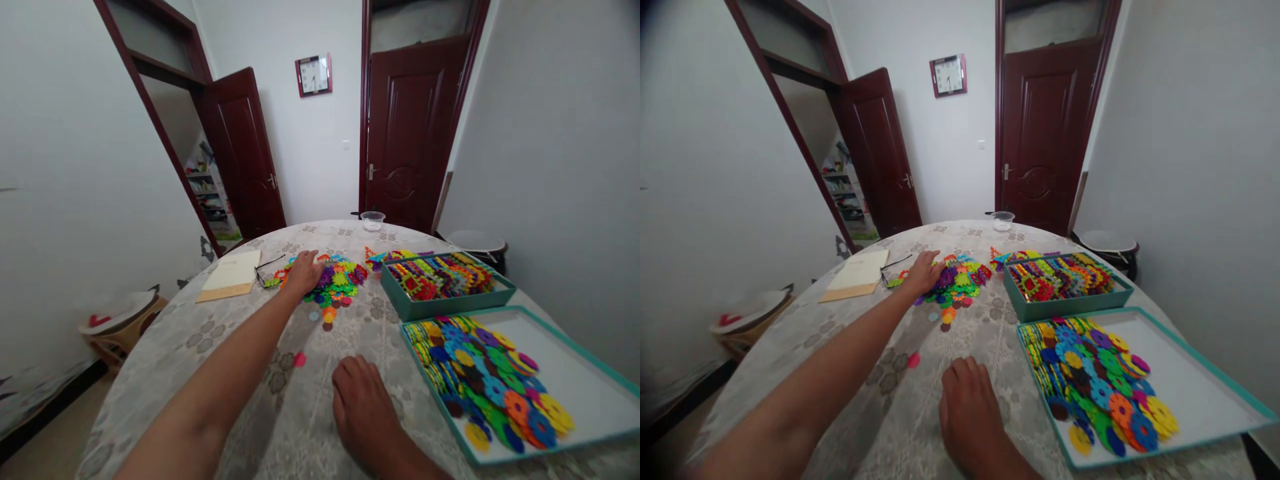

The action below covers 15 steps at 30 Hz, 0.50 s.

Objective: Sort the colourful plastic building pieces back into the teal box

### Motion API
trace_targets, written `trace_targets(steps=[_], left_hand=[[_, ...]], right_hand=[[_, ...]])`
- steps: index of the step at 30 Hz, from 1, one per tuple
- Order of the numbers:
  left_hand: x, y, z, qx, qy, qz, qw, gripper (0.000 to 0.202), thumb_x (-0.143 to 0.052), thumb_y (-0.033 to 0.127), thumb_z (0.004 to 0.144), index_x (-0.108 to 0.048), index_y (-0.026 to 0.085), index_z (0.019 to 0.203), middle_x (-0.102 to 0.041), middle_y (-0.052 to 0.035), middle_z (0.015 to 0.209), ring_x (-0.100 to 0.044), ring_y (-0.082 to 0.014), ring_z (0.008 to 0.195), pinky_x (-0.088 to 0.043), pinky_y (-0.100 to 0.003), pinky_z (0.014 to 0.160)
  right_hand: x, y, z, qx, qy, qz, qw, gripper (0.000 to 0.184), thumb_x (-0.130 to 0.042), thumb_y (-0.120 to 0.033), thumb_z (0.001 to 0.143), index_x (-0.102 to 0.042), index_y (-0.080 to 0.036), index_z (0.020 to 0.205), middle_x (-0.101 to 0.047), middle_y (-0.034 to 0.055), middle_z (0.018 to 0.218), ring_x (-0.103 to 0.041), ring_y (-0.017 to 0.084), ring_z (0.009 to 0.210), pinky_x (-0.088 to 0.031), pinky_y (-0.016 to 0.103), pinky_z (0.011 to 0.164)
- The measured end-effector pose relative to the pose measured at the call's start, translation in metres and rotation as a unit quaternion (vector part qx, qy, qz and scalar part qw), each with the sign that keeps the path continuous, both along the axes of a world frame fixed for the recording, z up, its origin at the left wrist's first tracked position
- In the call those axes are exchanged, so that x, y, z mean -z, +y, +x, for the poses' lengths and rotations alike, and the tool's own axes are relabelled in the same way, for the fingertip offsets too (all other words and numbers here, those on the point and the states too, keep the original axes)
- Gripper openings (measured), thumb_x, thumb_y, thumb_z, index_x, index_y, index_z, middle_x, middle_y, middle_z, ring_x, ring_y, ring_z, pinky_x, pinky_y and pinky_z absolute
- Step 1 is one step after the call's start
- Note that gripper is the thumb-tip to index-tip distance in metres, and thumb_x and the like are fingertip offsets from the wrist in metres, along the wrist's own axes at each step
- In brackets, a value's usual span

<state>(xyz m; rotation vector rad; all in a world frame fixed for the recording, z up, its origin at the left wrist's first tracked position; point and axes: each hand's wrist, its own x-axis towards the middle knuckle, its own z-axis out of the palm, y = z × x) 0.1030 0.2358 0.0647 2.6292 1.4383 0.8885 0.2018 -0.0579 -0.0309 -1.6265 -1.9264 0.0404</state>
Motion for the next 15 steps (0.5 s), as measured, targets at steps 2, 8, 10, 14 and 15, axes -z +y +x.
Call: trace_targets(steps=[2, 8, 10, 14, 15], left_hand=[[0.005, 0.025, 0.013, 0.005, 0.015, -0.025, 1.0, 0.05, -0.05, 0.04, 0.105, -0.057, 0.012, 0.146, -0.061, -0.0187, 0.146, -0.052, -0.0294, 0.143, -0.038, -0.043, 0.124], [0.021, 0.086, 0.055, 0.043, 0.074, -0.114, 0.99, 0.052, -0.062, 0.058, 0.096, -0.067, 0.027, 0.138, -0.062, -0.0104, 0.149, -0.05, -0.0321, 0.143, -0.038, -0.043, 0.121], [0.023, 0.103, 0.065, 0.048, 0.089, -0.146, 0.984, 0.058, -0.065, 0.067, 0.09, -0.069, 0.031, 0.135, -0.062, -0.0096, 0.149, -0.051, -0.0346, 0.142, -0.04, -0.046, 0.118], [0.028, 0.131, 0.076, 0.057, 0.116, -0.202, 0.971, 0.069, -0.066, 0.079, 0.081, -0.071, 0.033, 0.133, -0.065, -0.0092, 0.146, -0.054, -0.0359, 0.139, -0.043, -0.044, 0.114], [0.029, 0.135, 0.077, 0.059, 0.123, -0.214, 0.967, 0.072, -0.066, 0.08, 0.079, -0.071, 0.033, 0.133, -0.066, -0.0091, 0.146, -0.055, -0.0357, 0.138, -0.044, -0.043, 0.113]], right_hand=[[0.002, 0.001, 0.001, -0.004, 0.011, 0.008, 1.0, 0.019, -0.065, -0.008, 0.089, -0.063, -0.024, 0.099, -0.063, 0.0048, 0.105, -0.053, 0.025, 0.1, -0.04, 0.041, 0.094], [0.008, 0.007, 0.0, 0.001, 0.011, 0.043, 0.999, 0.022, -0.066, -0.006, 0.084, -0.061, -0.024, 0.096, -0.063, 0.0034, 0.1, -0.053, 0.025, 0.095, -0.04, 0.041, 0.09], [0.011, 0.009, 0.0, 0.002, 0.007, 0.049, 0.999, 0.027, -0.065, -0.004, 0.078, -0.06, -0.025, 0.095, -0.063, 0.0033, 0.098, -0.053, 0.025, 0.092, -0.041, 0.041, 0.086], [0.02, 0.015, 0.004, -0.008, -0.006, 0.046, 0.999, 0.029, -0.065, -0.005, 0.074, -0.058, -0.026, 0.093, -0.063, 0.003, 0.093, -0.054, 0.025, 0.086, -0.04, 0.039, 0.076], [0.022, 0.016, 0.005, -0.013, -0.01, 0.046, 0.999, 0.029, -0.065, -0.005, 0.074, -0.058, -0.026, 0.093, -0.063, 0.0029, 0.092, -0.054, 0.025, 0.085, -0.04, 0.039, 0.074]])
